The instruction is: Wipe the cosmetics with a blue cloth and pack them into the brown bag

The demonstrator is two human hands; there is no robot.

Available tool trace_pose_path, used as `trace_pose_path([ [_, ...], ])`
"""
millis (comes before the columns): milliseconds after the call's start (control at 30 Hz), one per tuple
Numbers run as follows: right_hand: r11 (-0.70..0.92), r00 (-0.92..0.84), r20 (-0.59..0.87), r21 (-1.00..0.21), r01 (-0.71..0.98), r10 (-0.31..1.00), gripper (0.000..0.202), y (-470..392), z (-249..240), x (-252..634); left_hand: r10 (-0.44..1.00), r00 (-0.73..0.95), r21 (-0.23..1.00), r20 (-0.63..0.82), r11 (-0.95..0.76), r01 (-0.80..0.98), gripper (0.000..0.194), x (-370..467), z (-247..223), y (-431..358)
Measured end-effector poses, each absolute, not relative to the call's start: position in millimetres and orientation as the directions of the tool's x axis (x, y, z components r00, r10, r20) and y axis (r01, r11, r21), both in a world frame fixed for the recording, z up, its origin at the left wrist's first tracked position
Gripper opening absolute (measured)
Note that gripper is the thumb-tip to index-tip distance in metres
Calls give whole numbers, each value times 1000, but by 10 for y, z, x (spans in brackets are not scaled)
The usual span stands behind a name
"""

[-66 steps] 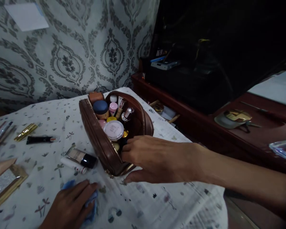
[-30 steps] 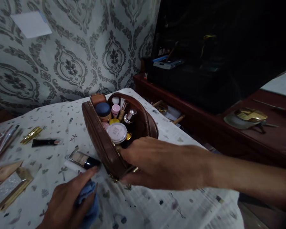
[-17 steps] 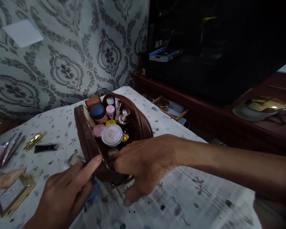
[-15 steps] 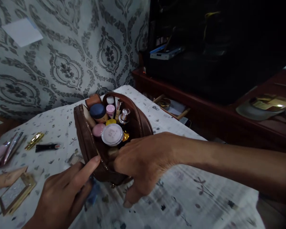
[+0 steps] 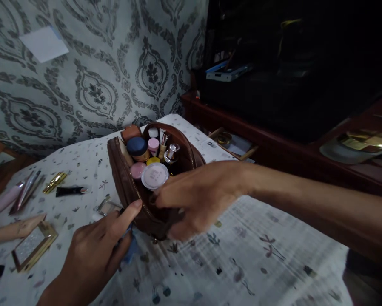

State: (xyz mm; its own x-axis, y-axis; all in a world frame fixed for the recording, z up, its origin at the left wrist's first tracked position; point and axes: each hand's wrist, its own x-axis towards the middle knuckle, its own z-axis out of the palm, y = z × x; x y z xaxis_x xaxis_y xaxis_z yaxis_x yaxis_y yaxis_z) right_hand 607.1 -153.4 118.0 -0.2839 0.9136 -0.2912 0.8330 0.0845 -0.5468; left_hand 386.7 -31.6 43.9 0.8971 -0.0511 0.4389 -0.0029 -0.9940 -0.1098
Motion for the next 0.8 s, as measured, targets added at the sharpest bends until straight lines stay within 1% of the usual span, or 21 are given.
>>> trace_pose_path([
  [33, 98, -300, -276, -564, 820, 913, 16, -1515, 1215, 6100, -55, 896, -109, 441, -994, -7, 55, 3867, 440, -318],
  [100, 137, -311, -240, -548, 825, 919, 24, -1445, 1238, 6131, -59, 895, -109, 441, -994, -11, 55, 3867, 445, -323],
  [133, 144, -271, -181, -513, 846, 946, 27, -1398, 1216, 6132, -59, 896, -108, 440, -994, -12, 55, 3867, 448, -325],
  [200, 159, -196, -53, -398, 904, 979, 23, -1298, 1110, 6105, -59, 894, -105, 445, -994, -13, 54, 3868, 452, -329],
  [233, 160, -174, -13, -326, 932, 985, 22, -1252, 1039, 6083, -58, 893, -102, 447, -995, -14, 54, 3869, 453, -331],
  [333, 100, -105, -24, -140, 985, 994, 28, -1171, 862, 6027, -52, 892, -92, 449, -996, -12, 53, 3869, 449, -332],
  [400, 88, -92, -54, -82, 993, 994, 32, -1169, 831, 6018, -40, 895, -86, 444, -996, -2, 53, 3864, 441, -327],
  [533, 136, -145, -135, -70, 988, 980, 38, -1231, 931, 6053, -18, 902, -61, 431, -998, 9, 50, 3852, 422, -310],
  [633, 140, -149, -180, -59, 988, 972, 39, -1264, 991, 6080, 3, 906, -34, 423, -999, 19, 48, 3848, 413, -306],
  [733, 160, -166, -183, -50, 986, 969, 39, -1265, 977, 6102, 8, 910, -32, 415, -999, 23, 48, 3843, 412, -310],
  [800, 173, -182, -163, -66, 983, 970, 38, -1257, 950, 6120, -6, 911, -43, 412, -999, 13, 49, 3840, 415, -313],
])
